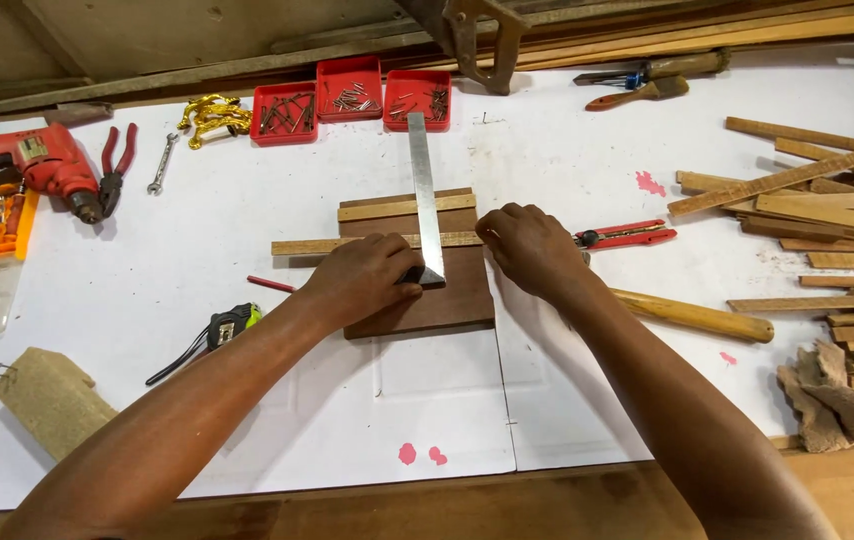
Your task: Measure, mark, and assemble small wooden components using hand tools on a workbench.
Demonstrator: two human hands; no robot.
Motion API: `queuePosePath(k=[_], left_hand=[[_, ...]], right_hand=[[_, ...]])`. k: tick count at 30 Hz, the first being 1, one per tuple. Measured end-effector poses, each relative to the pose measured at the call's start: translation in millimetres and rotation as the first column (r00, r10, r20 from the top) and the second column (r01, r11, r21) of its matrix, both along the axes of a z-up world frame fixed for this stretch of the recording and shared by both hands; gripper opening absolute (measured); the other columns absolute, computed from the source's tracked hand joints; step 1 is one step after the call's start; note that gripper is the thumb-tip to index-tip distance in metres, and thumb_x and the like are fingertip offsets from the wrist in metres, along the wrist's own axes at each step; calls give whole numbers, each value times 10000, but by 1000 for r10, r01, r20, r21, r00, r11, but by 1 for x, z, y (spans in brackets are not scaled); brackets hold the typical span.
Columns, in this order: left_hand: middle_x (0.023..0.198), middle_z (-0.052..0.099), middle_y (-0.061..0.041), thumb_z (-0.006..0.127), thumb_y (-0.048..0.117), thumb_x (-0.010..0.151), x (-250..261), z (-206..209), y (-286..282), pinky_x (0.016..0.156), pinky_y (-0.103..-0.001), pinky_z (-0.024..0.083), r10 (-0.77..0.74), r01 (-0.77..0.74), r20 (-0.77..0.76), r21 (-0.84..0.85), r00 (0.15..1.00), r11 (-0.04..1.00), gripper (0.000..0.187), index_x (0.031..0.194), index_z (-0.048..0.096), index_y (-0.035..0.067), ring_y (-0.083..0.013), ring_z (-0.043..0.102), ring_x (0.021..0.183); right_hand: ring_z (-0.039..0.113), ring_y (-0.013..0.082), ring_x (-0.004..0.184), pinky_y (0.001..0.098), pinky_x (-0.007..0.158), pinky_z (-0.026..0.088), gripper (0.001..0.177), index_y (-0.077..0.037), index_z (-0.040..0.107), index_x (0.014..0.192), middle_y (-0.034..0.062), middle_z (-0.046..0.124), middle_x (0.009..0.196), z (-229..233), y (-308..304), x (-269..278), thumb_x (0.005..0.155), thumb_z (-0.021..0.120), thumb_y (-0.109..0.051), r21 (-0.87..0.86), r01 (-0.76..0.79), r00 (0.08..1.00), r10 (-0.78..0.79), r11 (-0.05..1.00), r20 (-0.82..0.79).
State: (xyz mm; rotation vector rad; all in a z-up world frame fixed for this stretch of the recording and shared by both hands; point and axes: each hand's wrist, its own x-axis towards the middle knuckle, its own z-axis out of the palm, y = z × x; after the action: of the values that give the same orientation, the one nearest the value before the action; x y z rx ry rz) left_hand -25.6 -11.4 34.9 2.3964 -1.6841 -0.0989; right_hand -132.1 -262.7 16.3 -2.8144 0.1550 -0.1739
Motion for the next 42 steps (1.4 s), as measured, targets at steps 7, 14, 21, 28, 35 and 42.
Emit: queuePosePath(k=[7, 14, 21, 28, 35, 42], left_hand=[[1042, 687, -71, 758, 376, 883, -8, -14, 6, 770, -383, 571, -66, 66, 5, -127, 998, 990, 358, 1100, 727, 94, -254, 647, 928], [1054, 684, -93, 756, 368, 921, -24, -26, 3, 867, -442, 523, -15, 28, 64, -206, 998, 978, 365, 1128, 725, 69, -271, 647, 957], [1254, 652, -95, 734, 348, 922, -33, -32, -14, 1057, -476, 454, 44, -30, 55, -233, 998, 972, 346, 1133, 705, 75, -274, 589, 1196], [1360, 648, -81, 710, 341, 950, -34, -35, -10, 1080, -481, 448, 24, -21, 10, -231, 1000, 973, 354, 1187, 675, 80, -265, 572, 1293], [1310, 668, -95, 732, 346, 938, -34, -39, -9, 1069, -510, 426, 77, -74, 10, -205, 997, 976, 381, 1217, 679, 93, -290, 577, 1265], [1226, 733, 9, 722, 295, 927, -38, -21, -14, 961, -442, 518, 65, -65, -2, -191, 998, 980, 296, 1177, 738, 138, -221, 650, 1128]], right_hand=[[669, 264, 1036, 429, 868, 550, 234, -174, 757, 1137, 49, 729, 1118, 11, -2, -2, 954, 639, -259, 147, -63, 994, 76, 987, -84], [678, 284, 1001, 459, 867, 542, 363, -115, 704, 1218, 90, 719, 1102, 11, -4, -20, 876, 724, -235, 121, -41, 998, 46, 992, -36], [702, 244, 941, 407, 812, 579, 278, -142, 718, 1166, 60, 703, 1084, 10, 13, -23, 915, 717, -260, 152, 93, 990, -75, 984, -123], [693, 269, 971, 424, 803, 579, 276, -144, 737, 1160, 87, 703, 1074, 3, 13, -27, 916, 717, -273, 40, 81, 994, -78, 996, -74], [719, 273, 920, 422, 797, 585, 271, -158, 731, 1196, 68, 712, 1119, 3, 18, -28, 988, 639, -306, 122, 102, 995, -99, 987, -34], [733, 216, 922, 388, 810, 591, 257, -178, 746, 1161, 9, 721, 1171, 2, 13, -25, 977, 643, -325, 127, 98, 992, -87, 987, -92]])
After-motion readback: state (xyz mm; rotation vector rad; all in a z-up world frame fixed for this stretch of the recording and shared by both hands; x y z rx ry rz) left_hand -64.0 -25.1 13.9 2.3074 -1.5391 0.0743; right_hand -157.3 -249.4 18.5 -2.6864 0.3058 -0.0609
